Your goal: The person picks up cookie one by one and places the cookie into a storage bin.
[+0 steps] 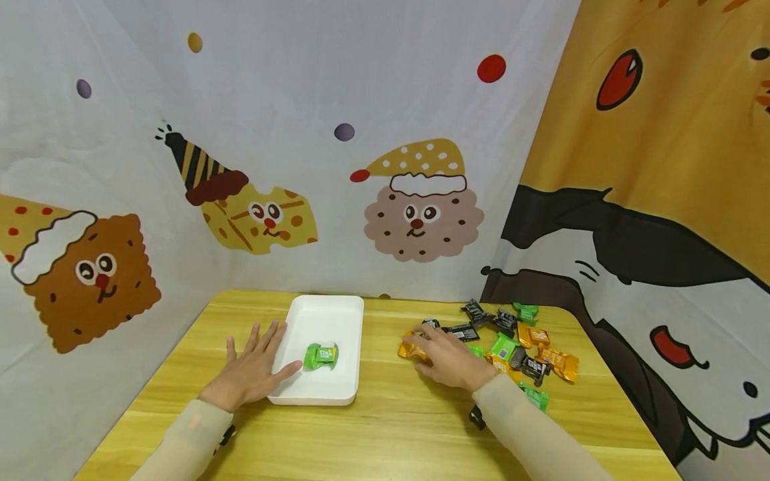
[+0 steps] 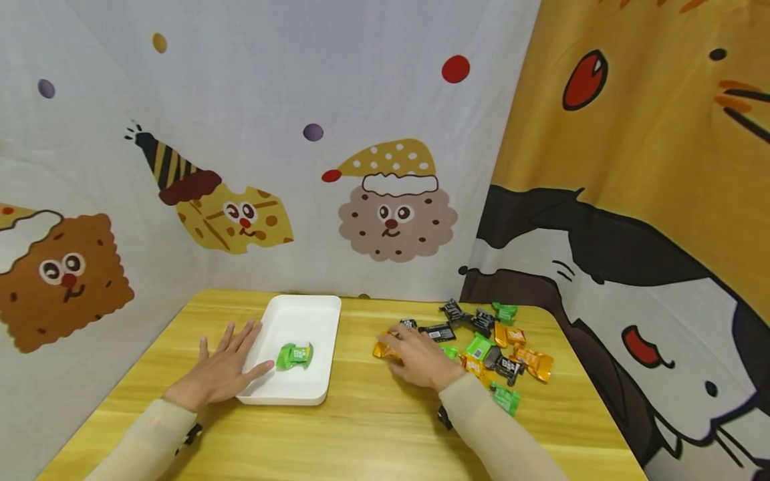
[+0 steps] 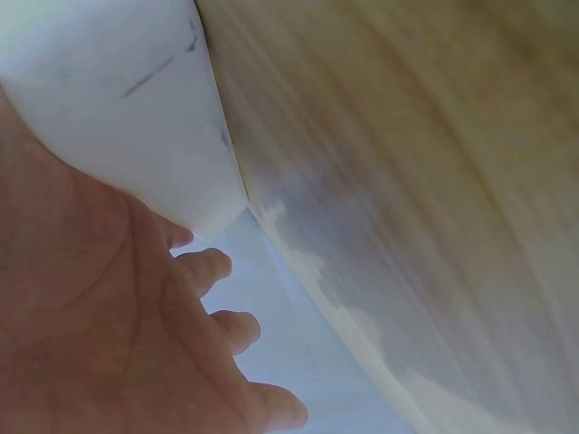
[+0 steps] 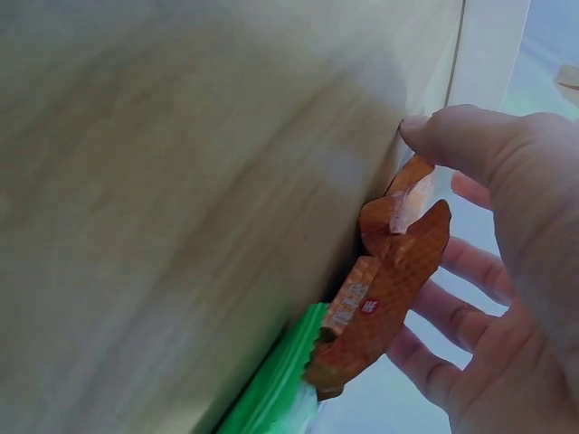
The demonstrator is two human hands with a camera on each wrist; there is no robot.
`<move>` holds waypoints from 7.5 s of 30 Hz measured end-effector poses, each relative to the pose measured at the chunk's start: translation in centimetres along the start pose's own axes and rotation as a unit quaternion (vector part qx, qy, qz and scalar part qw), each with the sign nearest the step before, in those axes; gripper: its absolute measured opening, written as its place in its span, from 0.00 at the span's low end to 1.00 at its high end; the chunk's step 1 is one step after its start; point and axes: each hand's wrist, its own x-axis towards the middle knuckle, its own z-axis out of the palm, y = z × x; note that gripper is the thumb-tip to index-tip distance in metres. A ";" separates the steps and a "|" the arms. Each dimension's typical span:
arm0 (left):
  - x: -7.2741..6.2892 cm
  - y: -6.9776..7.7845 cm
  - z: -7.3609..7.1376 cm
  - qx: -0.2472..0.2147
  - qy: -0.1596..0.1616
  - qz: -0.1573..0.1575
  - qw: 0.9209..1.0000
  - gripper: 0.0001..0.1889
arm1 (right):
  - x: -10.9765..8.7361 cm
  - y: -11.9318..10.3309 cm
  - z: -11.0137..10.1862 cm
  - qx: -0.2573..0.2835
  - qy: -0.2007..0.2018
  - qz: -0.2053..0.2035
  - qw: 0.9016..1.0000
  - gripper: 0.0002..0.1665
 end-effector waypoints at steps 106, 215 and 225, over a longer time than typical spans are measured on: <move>-0.3 -0.4 0.8 0.021 0.031 0.036 0.999 0.56 | 4.4 -3.5 -1.4 0.055 -0.011 -0.020 0.998 0.29; 0.1 -0.1 0.5 0.033 0.018 0.020 0.999 0.59 | 8.5 -6.3 -4.7 -0.011 -0.020 -0.035 0.999 0.26; 0.0 0.1 0.5 0.029 0.026 0.026 0.999 0.58 | 2.8 -4.6 -4.7 0.002 -0.003 -0.014 1.000 0.25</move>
